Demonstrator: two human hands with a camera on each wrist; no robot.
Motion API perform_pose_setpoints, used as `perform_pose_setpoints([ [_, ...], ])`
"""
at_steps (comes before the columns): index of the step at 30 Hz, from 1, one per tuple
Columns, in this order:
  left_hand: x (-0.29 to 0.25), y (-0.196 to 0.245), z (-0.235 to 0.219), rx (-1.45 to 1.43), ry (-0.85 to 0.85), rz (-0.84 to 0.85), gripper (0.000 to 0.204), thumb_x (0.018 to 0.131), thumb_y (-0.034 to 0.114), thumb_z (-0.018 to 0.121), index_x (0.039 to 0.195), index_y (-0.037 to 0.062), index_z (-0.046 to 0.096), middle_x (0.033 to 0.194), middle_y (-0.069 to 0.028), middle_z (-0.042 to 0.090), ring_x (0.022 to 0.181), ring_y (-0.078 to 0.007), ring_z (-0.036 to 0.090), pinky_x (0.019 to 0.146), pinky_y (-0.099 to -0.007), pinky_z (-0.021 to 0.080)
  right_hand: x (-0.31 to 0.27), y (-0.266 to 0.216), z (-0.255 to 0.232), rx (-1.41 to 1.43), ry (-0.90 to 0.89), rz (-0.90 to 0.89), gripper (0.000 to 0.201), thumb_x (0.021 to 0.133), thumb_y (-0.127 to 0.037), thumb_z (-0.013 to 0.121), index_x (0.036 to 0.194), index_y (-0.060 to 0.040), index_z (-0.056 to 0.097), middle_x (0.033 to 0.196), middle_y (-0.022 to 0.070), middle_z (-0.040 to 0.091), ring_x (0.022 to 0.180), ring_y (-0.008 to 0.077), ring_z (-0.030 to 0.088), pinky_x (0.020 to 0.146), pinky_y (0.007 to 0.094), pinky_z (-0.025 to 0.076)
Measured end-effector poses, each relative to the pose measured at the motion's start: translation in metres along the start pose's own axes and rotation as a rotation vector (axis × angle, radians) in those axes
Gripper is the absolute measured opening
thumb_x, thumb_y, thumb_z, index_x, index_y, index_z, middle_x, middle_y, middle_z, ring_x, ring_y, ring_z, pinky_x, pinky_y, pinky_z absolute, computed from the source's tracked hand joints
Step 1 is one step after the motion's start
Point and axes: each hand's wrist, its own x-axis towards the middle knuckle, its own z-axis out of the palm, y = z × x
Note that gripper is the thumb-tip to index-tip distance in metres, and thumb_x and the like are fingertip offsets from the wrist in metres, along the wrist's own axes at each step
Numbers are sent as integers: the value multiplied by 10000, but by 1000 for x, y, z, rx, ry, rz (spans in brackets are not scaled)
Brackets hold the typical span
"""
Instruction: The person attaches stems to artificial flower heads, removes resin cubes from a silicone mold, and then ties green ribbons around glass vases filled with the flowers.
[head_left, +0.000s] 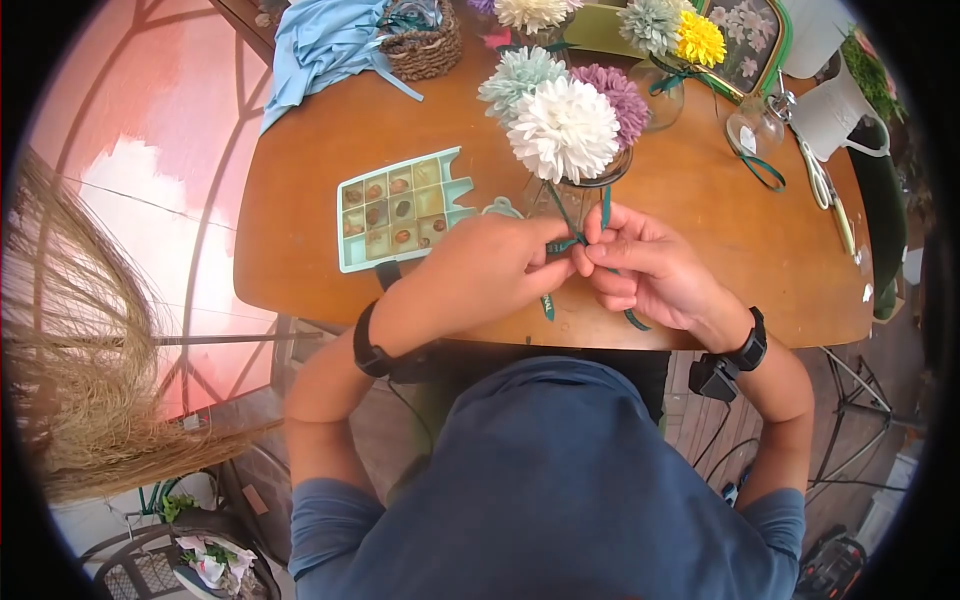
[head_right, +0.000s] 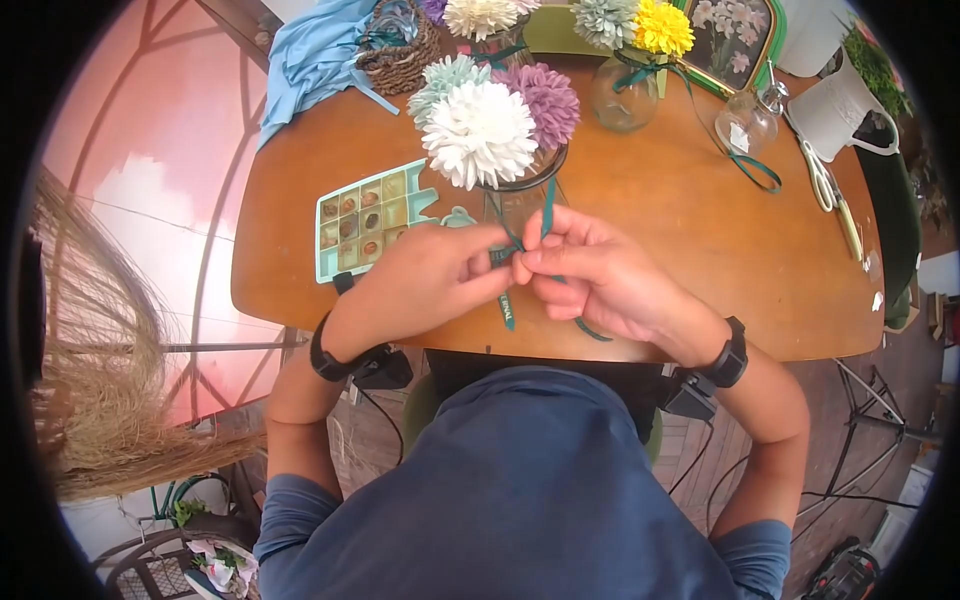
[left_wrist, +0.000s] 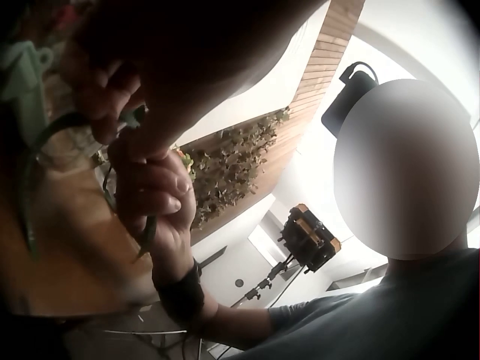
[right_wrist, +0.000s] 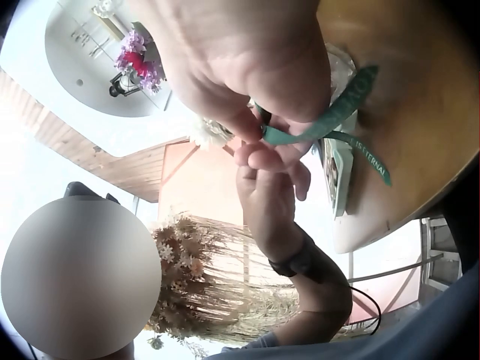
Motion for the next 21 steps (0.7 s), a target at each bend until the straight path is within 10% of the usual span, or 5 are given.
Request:
perform_pose_setpoints([
  [11, 7, -2, -11, -904, -151, -151, 232, 993, 221, 590, 1061, 13, 665, 638, 30, 547, 555, -41, 464, 514, -220, 359, 3, 5, -11, -432, 217, -197, 127, 949, -150, 654, 1062, -103, 620, 763, -70, 562, 531, 5, 354, 468, 190, 277],
  [21, 3, -5, 8, -1029, -213, -197, 482, 993, 193, 567, 1401, 3, 396, 691, -14, 577, 595, -64, 505, 556, -216, 397, 3, 6, -13, -19, 134, -117, 147, 1020, -201, 543, 990, -70, 604, 687, -68, 439, 521, 21, 298, 445, 192, 253],
])
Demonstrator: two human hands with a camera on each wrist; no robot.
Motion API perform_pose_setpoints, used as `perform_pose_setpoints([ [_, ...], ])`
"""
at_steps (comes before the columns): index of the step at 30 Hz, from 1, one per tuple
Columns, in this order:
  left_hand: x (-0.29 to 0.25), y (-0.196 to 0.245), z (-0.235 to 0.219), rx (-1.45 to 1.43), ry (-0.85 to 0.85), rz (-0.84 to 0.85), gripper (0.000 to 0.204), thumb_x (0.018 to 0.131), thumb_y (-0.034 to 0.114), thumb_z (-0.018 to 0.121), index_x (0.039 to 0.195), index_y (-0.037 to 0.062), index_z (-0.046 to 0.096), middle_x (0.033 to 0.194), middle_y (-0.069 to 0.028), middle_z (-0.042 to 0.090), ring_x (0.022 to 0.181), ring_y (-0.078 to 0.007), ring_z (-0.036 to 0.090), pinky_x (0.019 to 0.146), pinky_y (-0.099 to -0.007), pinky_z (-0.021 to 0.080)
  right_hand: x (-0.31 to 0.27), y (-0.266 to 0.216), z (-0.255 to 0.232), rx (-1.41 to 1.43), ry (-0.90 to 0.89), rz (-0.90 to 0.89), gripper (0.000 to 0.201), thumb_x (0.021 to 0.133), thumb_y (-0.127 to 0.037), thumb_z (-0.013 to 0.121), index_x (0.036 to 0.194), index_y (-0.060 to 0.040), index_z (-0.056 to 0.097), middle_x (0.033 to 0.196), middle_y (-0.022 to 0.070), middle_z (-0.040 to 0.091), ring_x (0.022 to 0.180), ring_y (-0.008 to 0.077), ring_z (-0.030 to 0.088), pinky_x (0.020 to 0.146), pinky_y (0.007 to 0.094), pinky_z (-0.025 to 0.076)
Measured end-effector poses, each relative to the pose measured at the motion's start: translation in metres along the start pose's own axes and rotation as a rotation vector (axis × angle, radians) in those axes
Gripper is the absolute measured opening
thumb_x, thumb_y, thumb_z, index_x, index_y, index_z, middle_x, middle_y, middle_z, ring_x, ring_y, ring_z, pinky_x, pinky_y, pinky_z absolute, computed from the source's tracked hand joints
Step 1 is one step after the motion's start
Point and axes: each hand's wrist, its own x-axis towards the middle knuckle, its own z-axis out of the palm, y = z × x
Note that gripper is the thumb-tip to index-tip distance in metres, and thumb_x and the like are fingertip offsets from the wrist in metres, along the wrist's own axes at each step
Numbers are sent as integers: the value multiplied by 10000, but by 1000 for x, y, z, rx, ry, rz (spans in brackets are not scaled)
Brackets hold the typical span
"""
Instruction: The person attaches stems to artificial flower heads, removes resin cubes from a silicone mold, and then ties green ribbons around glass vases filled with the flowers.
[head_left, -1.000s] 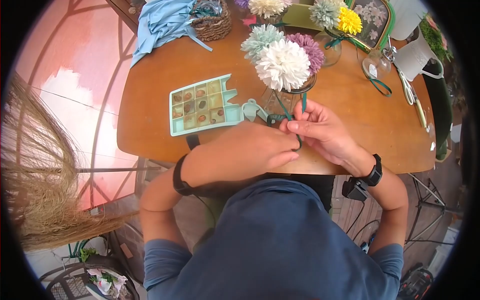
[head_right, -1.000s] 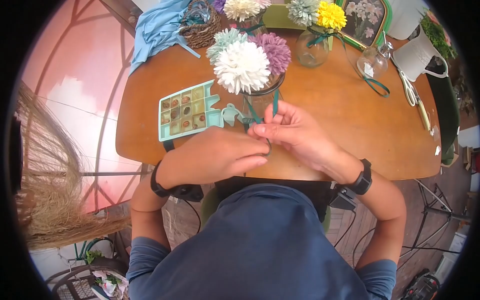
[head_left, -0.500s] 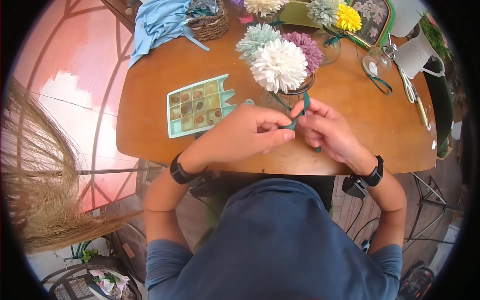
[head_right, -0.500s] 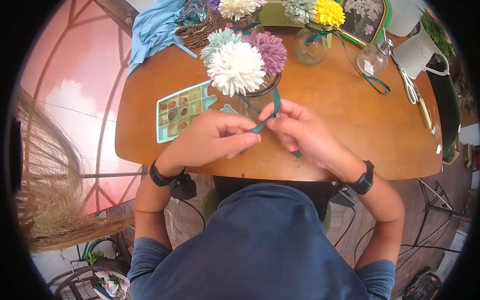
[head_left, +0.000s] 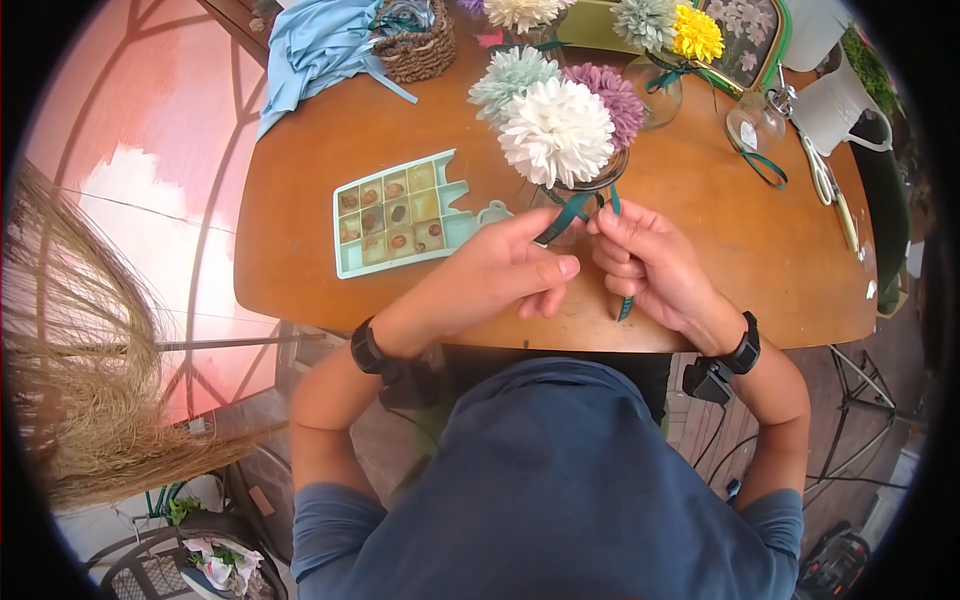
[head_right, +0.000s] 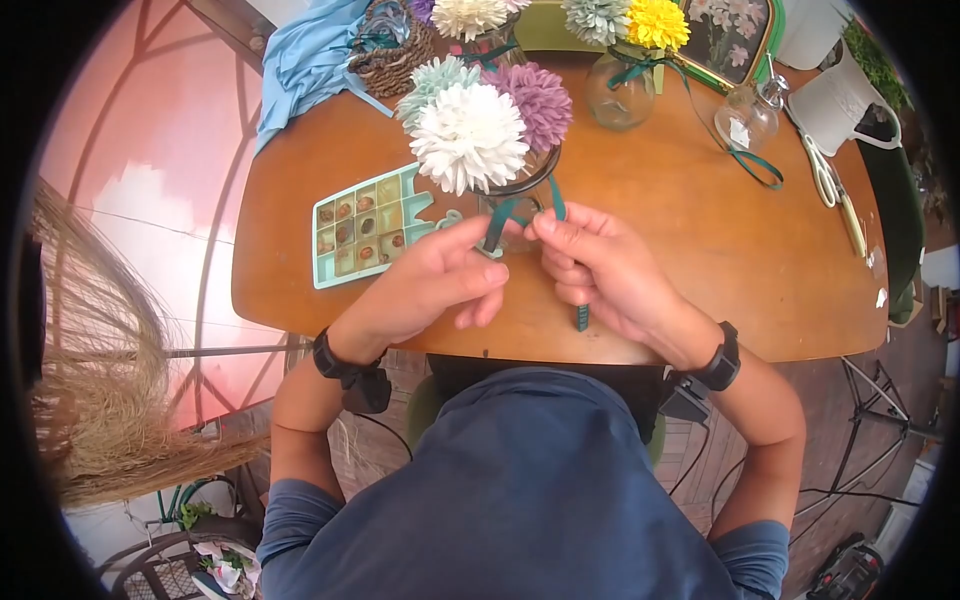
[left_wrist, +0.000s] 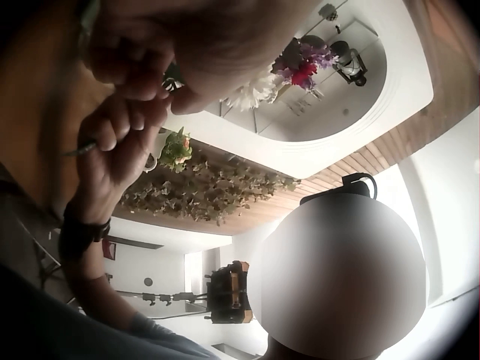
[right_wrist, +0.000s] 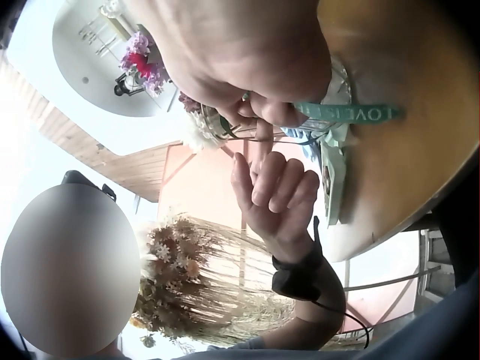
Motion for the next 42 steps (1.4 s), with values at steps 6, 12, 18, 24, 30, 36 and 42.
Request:
perform_pose_setpoints([
  [6, 6, -23, 1, -127, -38, 37, 680, 980, 133, 557, 1522, 14, 163, 775, -81, 605, 651, -98, 544, 594, -224, 426, -2, -2, 0, 145, 28, 20, 208, 1037, -232, 497, 962, -52, 569, 668, -44, 415, 514, 34, 293, 426, 195, 237],
  [12, 3, -23, 4, 5, -52, 40, 724, 971, 102, 559, 1517, -47, 108, 844, -92, 632, 680, -99, 557, 635, -233, 457, -4, -2, -2, 193, 35, 81, 212, 1034, -247, 484, 974, -57, 558, 655, -42, 413, 507, 41, 301, 425, 202, 247],
  [18, 3, -28, 11, -75, -23, 118, 696, 975, 83, 541, 1522, 1, 120, 846, -85, 619, 684, -101, 551, 635, -235, 456, -4, -2, -1, 222, 12, 116, 199, 1025, -243, 489, 978, -62, 558, 642, -52, 415, 498, 42, 300, 419, 208, 249],
  [24, 13, -31, 10, 70, 2, 182, 652, 957, 61, 560, 1513, 79, 220, 838, -44, 595, 703, -102, 559, 660, -248, 459, -5, -3, 2, 187, -4, 147, 195, 1020, -247, 492, 975, -67, 551, 647, -53, 433, 495, 38, 306, 416, 204, 246],
  [30, 17, -14, 14, 831, 273, 441, 288, 894, 81, 616, 1164, 50, 521, 705, -69, 612, 606, -219, 607, 557, -335, 466, -4, -12, 0, 123, -65, 215, 177, 1010, -240, 506, 974, -72, 551, 640, -48, 430, 502, 34, 307, 415, 199, 240],
  [36, 20, -12, 4, 1182, 403, 557, 152, 869, 170, 642, 935, 60, 561, 716, -120, 633, 650, -331, 630, 562, -439, 464, -3, -14, -6, 112, -94, 239, 181, 1011, -233, 506, 969, -64, 558, 644, -48, 413, 510, 37, 287, 410, 195, 219],
  [42, -1, 9, -5, 1050, 329, 319, 186, 890, 186, 682, 834, 23, 613, 644, -77, 584, 554, -182, 548, 535, -314, 422, -6, -21, -6, 66, -90, 176, 162, 1011, -207, 506, 998, -53, 555, 639, -52, 386, 518, 34, 278, 409, 194, 202],
])
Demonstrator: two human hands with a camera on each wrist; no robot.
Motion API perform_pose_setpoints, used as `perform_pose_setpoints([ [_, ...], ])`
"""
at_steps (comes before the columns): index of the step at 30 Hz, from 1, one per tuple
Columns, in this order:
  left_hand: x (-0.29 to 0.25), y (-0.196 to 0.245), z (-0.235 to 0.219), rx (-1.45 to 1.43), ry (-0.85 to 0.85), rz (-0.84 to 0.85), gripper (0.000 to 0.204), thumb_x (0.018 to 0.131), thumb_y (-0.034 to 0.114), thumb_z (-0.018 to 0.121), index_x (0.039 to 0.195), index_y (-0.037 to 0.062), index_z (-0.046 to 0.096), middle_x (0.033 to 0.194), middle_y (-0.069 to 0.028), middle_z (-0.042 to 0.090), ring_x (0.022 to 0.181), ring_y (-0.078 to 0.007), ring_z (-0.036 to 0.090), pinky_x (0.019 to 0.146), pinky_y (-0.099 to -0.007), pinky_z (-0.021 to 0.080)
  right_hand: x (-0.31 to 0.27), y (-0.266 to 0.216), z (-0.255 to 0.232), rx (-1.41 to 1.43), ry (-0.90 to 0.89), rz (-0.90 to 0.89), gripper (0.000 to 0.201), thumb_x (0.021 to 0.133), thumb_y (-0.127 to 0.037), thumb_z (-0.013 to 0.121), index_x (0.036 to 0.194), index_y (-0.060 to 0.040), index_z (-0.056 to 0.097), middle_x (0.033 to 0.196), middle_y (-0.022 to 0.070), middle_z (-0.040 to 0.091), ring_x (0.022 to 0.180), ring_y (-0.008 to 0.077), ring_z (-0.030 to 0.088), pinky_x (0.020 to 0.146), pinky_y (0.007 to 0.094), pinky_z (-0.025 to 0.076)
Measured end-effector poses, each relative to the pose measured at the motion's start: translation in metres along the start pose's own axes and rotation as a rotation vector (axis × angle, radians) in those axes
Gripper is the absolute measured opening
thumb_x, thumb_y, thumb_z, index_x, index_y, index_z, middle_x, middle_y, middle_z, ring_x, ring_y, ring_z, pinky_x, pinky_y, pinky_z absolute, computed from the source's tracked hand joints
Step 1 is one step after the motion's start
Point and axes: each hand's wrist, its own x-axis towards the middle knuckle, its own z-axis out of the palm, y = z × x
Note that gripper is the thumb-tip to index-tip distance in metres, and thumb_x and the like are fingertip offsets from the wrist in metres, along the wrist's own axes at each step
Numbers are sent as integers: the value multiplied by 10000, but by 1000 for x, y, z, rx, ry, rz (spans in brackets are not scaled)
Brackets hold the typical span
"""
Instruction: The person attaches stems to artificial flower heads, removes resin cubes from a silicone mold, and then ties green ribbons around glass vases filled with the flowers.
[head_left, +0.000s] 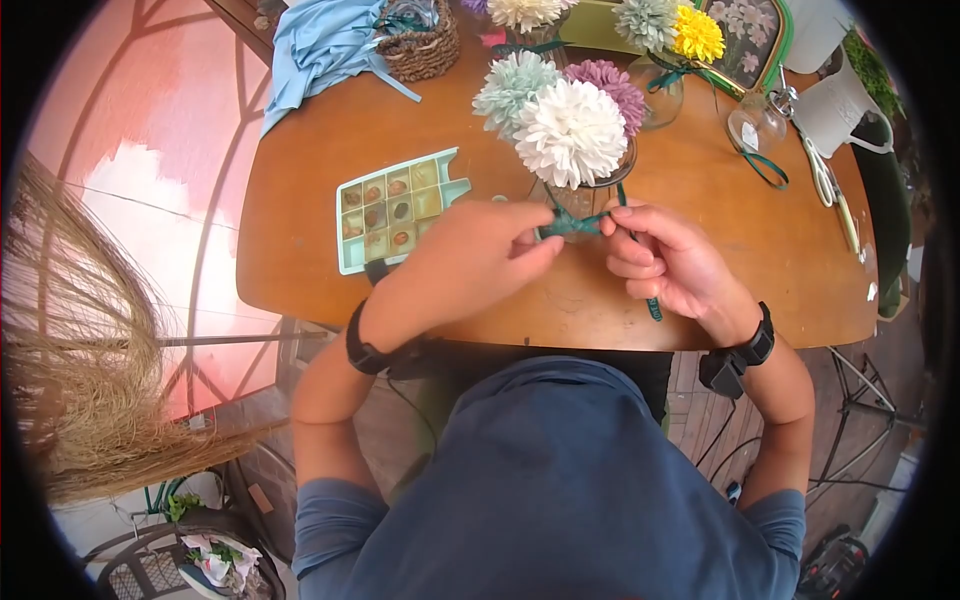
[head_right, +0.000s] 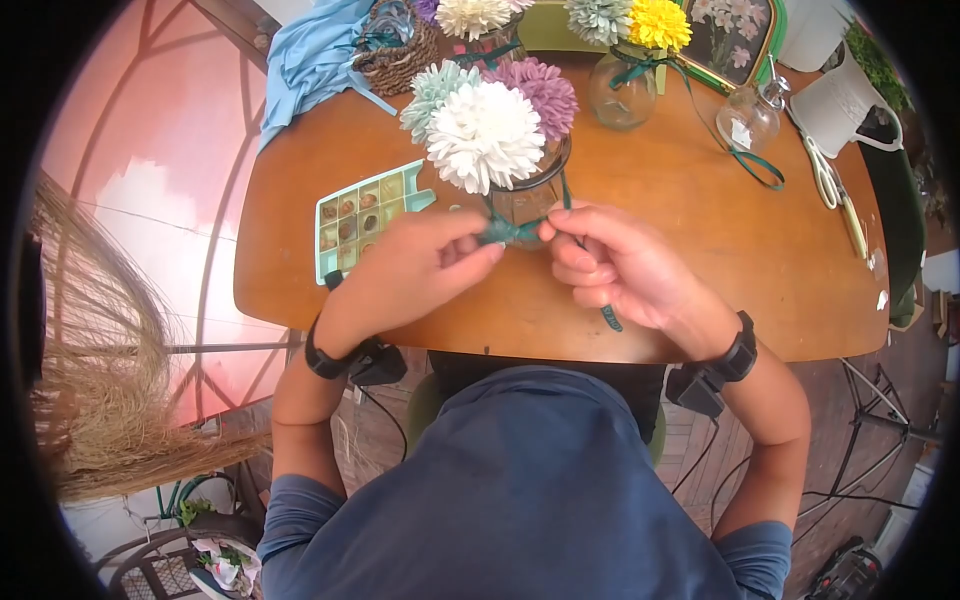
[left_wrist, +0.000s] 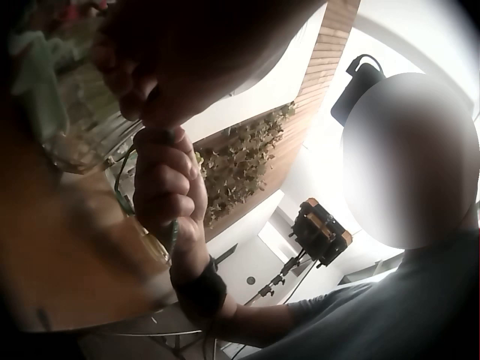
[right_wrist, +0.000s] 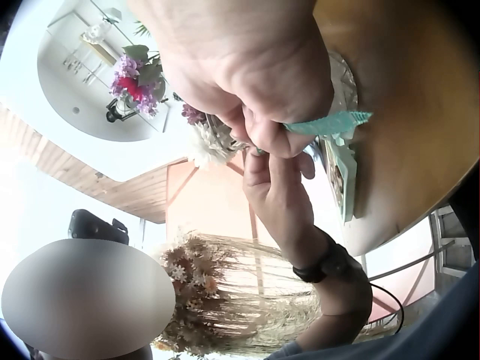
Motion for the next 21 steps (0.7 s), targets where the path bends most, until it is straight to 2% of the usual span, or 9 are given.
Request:
perform_pose_setpoints([
  [2, -5, -1, -13, -13, -45, -65, 201, 906, 198, 677, 835, 16, 626, 635, -53, 561, 552, -133, 506, 540, -287, 407, -2, -5, 0, -23, 2, -38, 151, 1011, -196, 506, 1017, -53, 553, 640, -55, 381, 521, 32, 275, 411, 195, 197],
  [5, -14, -8, -27, -119, 16, -125, 207, 924, 203, 666, 853, 9, 645, 651, -19, 536, 589, -90, 468, 556, -268, 395, -6, -10, 2, -63, 74, -100, 142, 1012, -181, 500, 1050, -57, 557, 643, -68, 352, 522, 29, 262, 416, 197, 185],
  [8, -19, -13, -39, -82, 30, -162, 208, 927, 215, 643, 885, 11, 643, 636, -57, 519, 583, -119, 475, 558, -291, 412, -10, -14, 1, -89, 96, -156, 157, 1010, -171, 502, 1103, -63, 568, 643, -81, 319, 525, 25, 252, 419, 201, 176],
  [11, -21, -17, -46, -87, 26, -238, 223, 945, 199, 634, 851, -3, 631, 677, 5, 496, 631, -65, 444, 566, -255, 376, -12, -19, -7, -185, 84, -188, 191, 1009, -171, 506, 1157, -70, 573, 642, -91, 291, 524, 24, 241, 423, 202, 176],
  [14, -18, -24, -47, -78, 22, -258, 232, 955, 203, 618, 851, -4, 627, 671, 21, 476, 630, -54, 430, 559, -246, 363, -9, -21, -4, -367, 172, -197, 196, 1009, -200, 528, 1133, -72, 611, 638, -92, 316, 527, 19, 271, 440, 195, 206],
  [17, -12, -31, -43, -61, 37, -262, 238, 959, 211, 614, 853, -3, 623, 663, 36, 467, 619, -47, 419, 550, -239, 354, -5, -22, -5, -718, 213, -210, 188, 998, -227, 573, 1053, -71, 660, 664, -111, 406, 539, 12, 333, 476, 184, 261],
  [20, -11, -34, -42, -76, 33, -264, 242, 963, 214, 610, 854, -2, 618, 654, 44, 455, 613, -39, 407, 541, -235, 344, 2, -16, -12, -867, 201, -293, 197, 978, -251, 619, 994, -67, 688, 709, -121, 495, 564, 9, 399, 522, 178, 320],
  [21, -12, -34, -43, -93, 41, -270, 253, 956, 222, 612, 851, -9, 615, 652, 13, 458, 614, -66, 416, 549, -256, 357, 5, -14, -17, -962, 171, -396, 195, 976, -249, 624, 994, -67, 689, 726, -114, 519, 578, 12, 415, 544, 178, 336],
])
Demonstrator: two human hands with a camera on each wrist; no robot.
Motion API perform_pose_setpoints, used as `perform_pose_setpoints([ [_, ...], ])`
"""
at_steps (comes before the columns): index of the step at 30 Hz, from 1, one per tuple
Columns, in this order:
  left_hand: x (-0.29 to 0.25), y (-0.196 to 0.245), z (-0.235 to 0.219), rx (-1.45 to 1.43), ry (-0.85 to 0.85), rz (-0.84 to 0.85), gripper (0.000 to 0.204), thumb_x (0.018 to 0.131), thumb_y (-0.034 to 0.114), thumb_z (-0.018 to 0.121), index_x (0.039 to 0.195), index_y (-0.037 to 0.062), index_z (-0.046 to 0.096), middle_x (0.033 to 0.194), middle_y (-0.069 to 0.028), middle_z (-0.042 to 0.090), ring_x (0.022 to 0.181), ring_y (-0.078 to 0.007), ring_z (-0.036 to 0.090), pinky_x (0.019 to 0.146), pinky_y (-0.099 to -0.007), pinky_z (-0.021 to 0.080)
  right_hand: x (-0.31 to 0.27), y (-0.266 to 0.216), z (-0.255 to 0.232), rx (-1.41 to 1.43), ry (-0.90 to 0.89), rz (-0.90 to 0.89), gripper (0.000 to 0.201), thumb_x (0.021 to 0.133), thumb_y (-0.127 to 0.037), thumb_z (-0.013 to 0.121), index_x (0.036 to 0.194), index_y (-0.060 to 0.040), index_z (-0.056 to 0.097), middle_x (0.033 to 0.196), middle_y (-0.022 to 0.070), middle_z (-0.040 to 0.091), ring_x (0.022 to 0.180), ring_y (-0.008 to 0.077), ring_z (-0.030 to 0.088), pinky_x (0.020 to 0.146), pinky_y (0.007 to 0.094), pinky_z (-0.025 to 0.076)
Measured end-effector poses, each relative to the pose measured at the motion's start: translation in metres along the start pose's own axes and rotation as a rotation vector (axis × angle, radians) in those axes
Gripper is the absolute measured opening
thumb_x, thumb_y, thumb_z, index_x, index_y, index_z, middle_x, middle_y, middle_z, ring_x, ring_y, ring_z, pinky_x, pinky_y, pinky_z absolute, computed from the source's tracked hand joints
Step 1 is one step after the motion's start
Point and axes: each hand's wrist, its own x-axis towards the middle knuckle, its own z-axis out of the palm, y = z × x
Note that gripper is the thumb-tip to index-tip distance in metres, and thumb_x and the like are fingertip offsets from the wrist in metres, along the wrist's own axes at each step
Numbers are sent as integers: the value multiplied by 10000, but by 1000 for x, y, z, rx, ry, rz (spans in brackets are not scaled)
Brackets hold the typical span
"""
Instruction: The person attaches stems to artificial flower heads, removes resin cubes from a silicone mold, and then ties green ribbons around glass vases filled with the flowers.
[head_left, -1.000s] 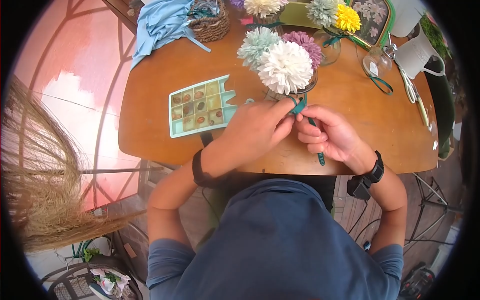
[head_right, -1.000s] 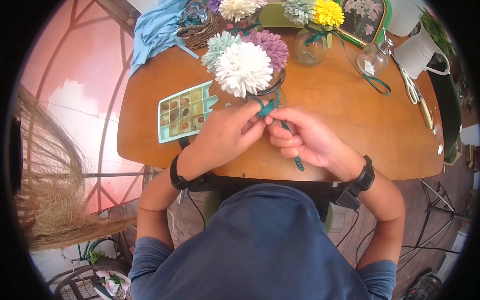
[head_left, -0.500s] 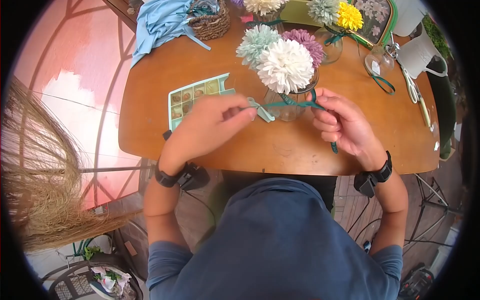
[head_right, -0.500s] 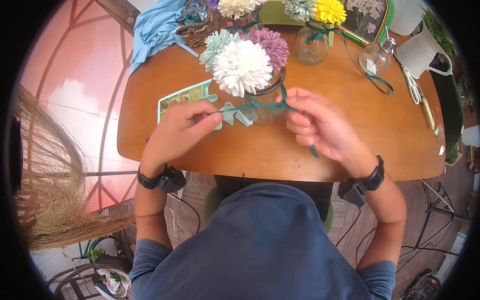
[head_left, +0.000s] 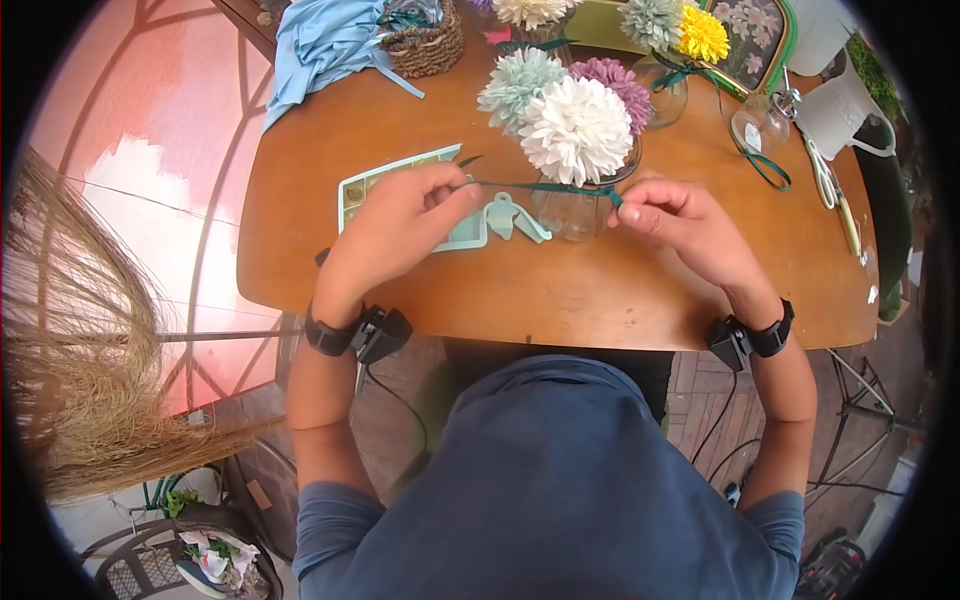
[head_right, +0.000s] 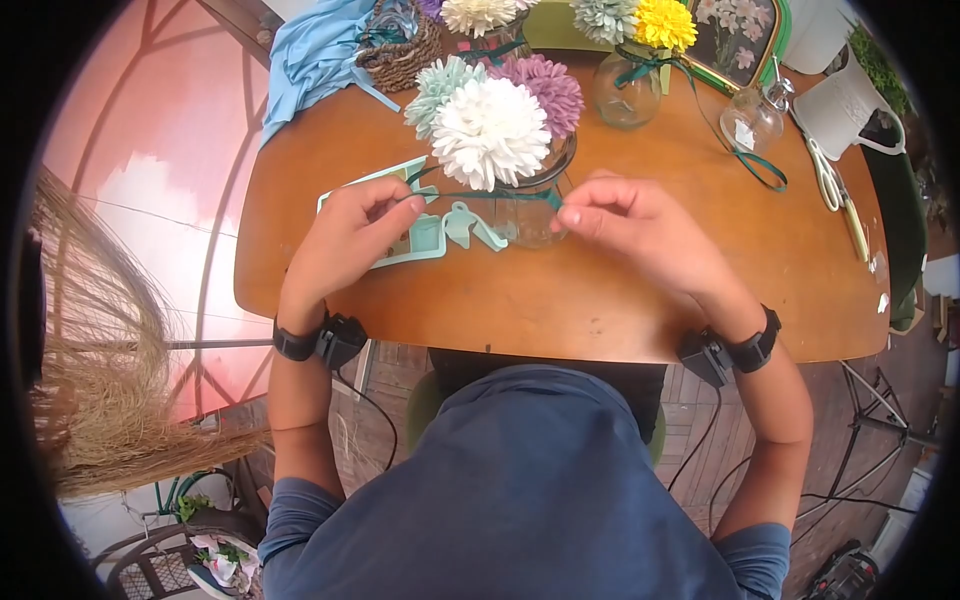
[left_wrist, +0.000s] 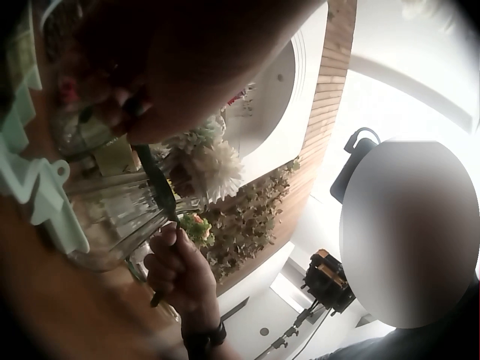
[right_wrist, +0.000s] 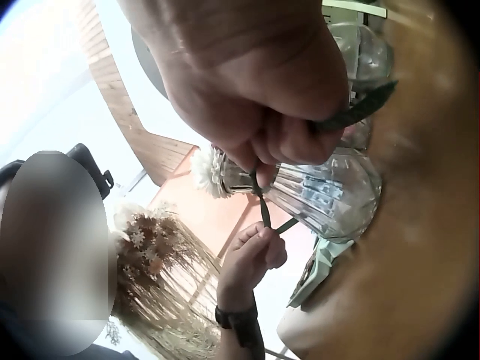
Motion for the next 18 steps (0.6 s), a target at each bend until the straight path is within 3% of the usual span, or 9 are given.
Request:
perform_pose_setpoints([
  [1, -1, 0, -1, -17, 6, -7, 265, 949, 230, 615, 849, -15, 612, 650, -18, 461, 615, -92, 425, 558, -277, 370, 2, 7, 0, -83, 6, -114, 192, 973, -248, 628, 994, -67, 690, 742, -107, 542, 591, 16, 432, 566, 179, 351],
  [3, -4, -1, -1, -24, 13, -11, 270, 940, 236, 620, 845, -16, 610, 643, -54, 462, 606, -125, 427, 565, -300, 383, 2, 7, -1, -157, -23, -98, 186, 972, -241, 630, 989, -65, 688, 766, -82, 576, 614, 31, 458, 610, 185, 380],
  [5, -8, -1, -1, -2, 17, -6, 254, 936, 232, 624, 842, -4, 613, 636, -65, 458, 587, -135, 413, 563, -302, 385, -2, -8, -4, -138, -94, 160, 180, 974, -230, 625, 980, -59, 682, 779, -46, 596, 635, 55, 479, 656, 197, 407],
  [8, -22, 18, -1, 53, -122, 19, 219, 948, 218, 633, 860, 18, 639, 645, 3, 499, 593, -45, 435, 526, -257, 353, -4, -22, 2, 171, -162, 296, 152, 980, -202, 611, 1003, -58, 650, 850, 10, 657, 717, 87, 572, 721, 215, 449],
  [13, -33, 49, 39, 140, -257, 407, 206, 926, 238, 627, 812, 66, 621, 624, -114, 536, 522, -249, 533, 505, -357, 403, -7, -13, 34, 531, -140, 210, 119, 985, -172, 597, 1053, -75, 594, 959, 71, 708, 896, 132, 670, 796, 249, 502],
  [16, -28, 48, 67, 63, -243, 481, 217, 924, 243, 617, 786, 78, 595, 602, -118, 537, 545, -313, 540, 510, -382, 416, -9, -8, 41, 614, -114, 210, 91, 973, -115, 602, 1048, -80, 565, 964, 92, 701, 893, 157, 678, 797, 295, 529],
  [18, -25, 44, 74, 125, -228, 508, 188, 916, 257, 633, 835, 87, 625, 586, -98, 532, 527, -275, 542, 508, -363, 416, -9, -2, 41, 655, -101, 185, 96, 957, -86, 620, 1027, -80, 555, 956, 94, 696, 869, 161, 681, 776, 301, 539],
])
